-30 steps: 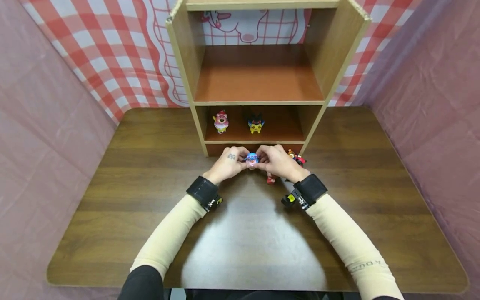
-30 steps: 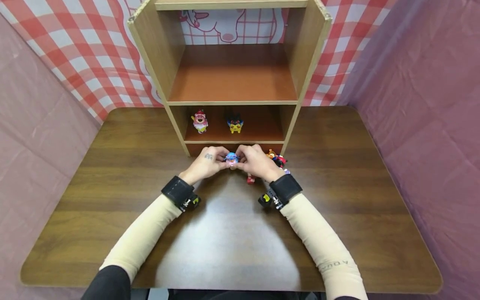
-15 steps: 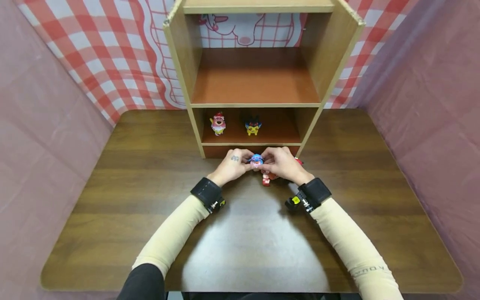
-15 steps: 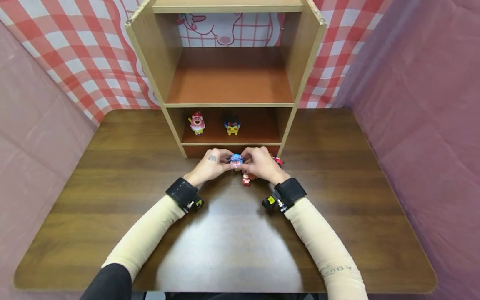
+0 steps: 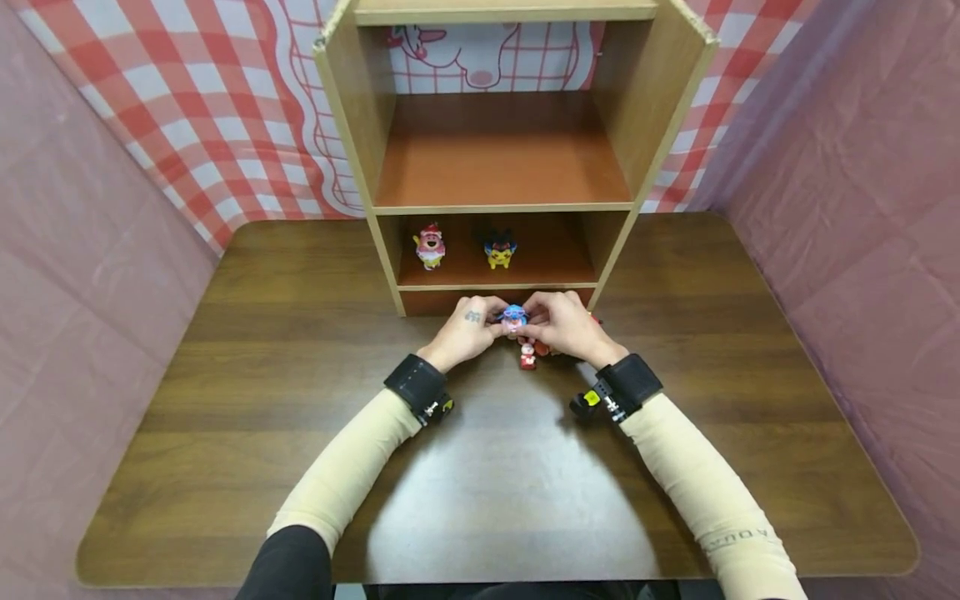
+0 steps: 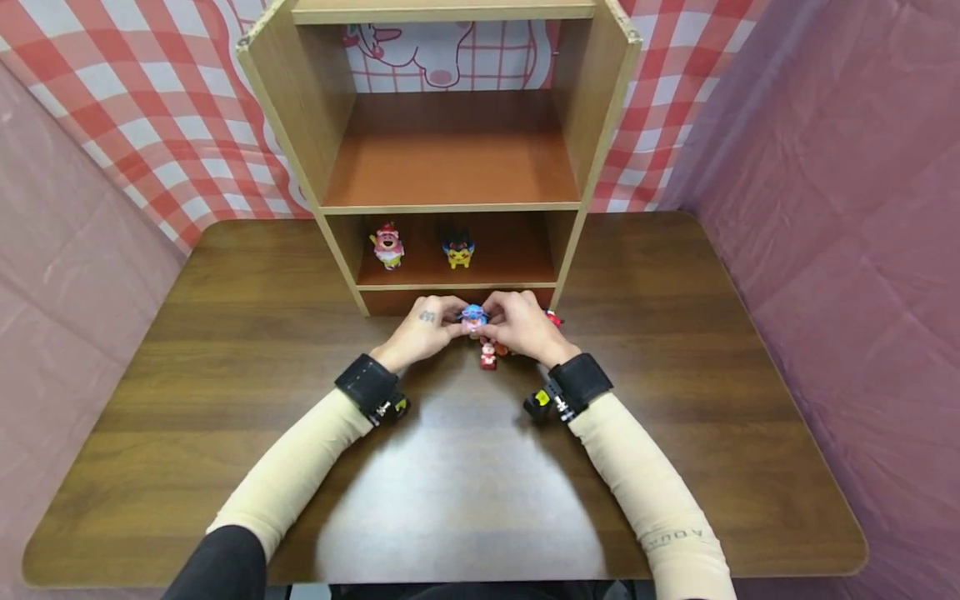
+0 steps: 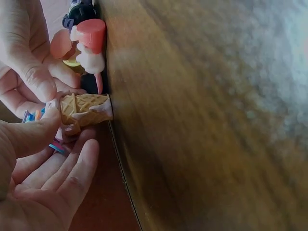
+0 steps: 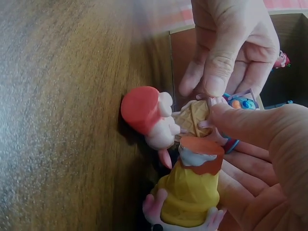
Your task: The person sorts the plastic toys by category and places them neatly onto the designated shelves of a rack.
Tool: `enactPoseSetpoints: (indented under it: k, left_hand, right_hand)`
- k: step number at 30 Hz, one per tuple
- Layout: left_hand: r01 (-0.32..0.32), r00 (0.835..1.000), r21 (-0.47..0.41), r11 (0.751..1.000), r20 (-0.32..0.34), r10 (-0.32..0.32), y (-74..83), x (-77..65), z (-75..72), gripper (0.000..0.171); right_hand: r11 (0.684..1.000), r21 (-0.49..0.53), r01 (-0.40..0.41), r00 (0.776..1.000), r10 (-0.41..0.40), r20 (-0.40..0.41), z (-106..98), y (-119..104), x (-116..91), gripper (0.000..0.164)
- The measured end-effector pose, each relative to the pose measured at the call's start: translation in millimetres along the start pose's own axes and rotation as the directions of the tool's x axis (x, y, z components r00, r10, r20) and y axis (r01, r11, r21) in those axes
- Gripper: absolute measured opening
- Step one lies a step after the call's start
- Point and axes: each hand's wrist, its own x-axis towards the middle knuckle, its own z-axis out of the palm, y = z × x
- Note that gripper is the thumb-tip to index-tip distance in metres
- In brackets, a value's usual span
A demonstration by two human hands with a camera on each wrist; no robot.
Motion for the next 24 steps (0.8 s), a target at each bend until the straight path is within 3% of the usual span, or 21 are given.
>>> enactPoseSetpoints:
  k: [16, 24]
  left_hand:
    - [-0.054, 0.998, -0.005, 0.999, 0.027, 0.054, 16.9, 3.2, -0.2, 0.021]
    - [-0.092, 0.996, 0.01, 0.996, 0.002, 0.092, 26.9, 6.1, -4.0, 0.026]
  right_hand:
    - [0.998, 0.045, 0.052, 0.998, -0.05, -0.048, -12.0, 3.9, -11.3, 0.02]
    - [0.996, 0.029, 0.083, 0.993, -0.081, -0.086, -21.8, -0.1, -15.0, 0.023]
